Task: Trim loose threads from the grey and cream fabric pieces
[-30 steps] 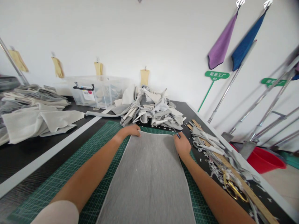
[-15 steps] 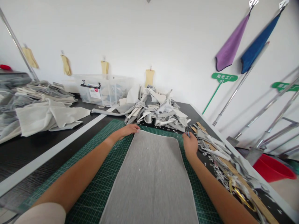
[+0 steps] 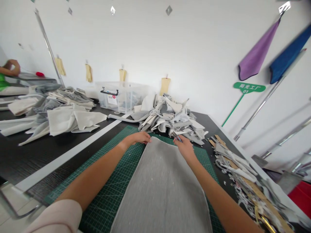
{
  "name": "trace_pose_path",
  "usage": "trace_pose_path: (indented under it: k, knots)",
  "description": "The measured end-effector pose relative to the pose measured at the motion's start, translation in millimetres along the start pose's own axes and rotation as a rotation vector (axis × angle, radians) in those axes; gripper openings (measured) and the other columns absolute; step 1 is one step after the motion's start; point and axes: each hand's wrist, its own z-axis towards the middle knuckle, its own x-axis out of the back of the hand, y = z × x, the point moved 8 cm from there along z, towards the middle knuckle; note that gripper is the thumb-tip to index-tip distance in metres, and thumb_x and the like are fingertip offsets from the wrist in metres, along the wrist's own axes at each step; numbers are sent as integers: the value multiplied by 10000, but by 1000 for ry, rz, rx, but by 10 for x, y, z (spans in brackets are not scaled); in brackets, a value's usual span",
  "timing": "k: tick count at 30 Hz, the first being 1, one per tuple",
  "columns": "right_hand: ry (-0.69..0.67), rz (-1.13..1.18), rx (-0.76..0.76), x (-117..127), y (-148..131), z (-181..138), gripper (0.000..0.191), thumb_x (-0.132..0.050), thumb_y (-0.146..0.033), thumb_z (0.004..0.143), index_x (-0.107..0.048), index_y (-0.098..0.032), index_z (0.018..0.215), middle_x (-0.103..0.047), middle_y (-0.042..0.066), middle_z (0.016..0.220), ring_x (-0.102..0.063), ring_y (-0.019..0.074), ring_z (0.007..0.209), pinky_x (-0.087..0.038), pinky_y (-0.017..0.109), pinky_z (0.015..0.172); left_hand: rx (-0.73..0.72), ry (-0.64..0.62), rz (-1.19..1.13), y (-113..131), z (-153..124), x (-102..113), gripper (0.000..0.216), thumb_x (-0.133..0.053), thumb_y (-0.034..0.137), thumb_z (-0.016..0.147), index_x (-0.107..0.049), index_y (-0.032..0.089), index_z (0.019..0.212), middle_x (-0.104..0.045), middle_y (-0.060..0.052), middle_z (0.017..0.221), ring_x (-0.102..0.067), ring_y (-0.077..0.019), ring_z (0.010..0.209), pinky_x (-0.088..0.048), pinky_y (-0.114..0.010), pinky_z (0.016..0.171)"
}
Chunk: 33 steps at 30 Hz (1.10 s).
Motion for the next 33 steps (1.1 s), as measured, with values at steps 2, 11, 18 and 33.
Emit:
trace_pose_path:
  k: [2, 11, 18, 33]
  knots:
    - [-25, 40, 9, -175, -69, 79, 232, -504, -386, 805, -657, -216, 775, -671, 9, 782, -566, 197, 756, -369, 277, 687, -111, 42, -60, 75, -3, -18, 334, -728, 431, 687, -711, 149, 866, -624, -4, 725, -534, -116, 665, -386, -233, 629]
    - [-13, 231, 45, -851, -16, 249, 306, -538, -457, 833, -693, -234, 973, -706, 3, 941, -604, 201, 864, -407, 274, 773, -445, 243, -79, 9, 197, -114, 433, -649, 499, 821, -704, 124, 1029, -645, -16, 773, -516, -114, 679, -384, -225, 639]
    - [-26, 170, 83, -928, 89, 165, 239, -577, -442, 820, -646, -224, 887, -669, -19, 822, -579, 170, 751, -384, 251, 694, -480, 363, 15, 36, 153, -154, 429, -570, 522, 884, -722, 132, 978, -701, -47, 866, -599, -151, 783, -453, -244, 724]
    - [-3, 216, 122, -879, 27, 132, 361, -553, -535, 842, -517, -211, 689, -508, -36, 655, -465, 147, 657, -324, 238, 621, -476, 437, 81, -63, 267, -189, 376, -586, 482, 879, -702, 145, 1001, -672, -27, 797, -578, -137, 712, -441, -238, 674]
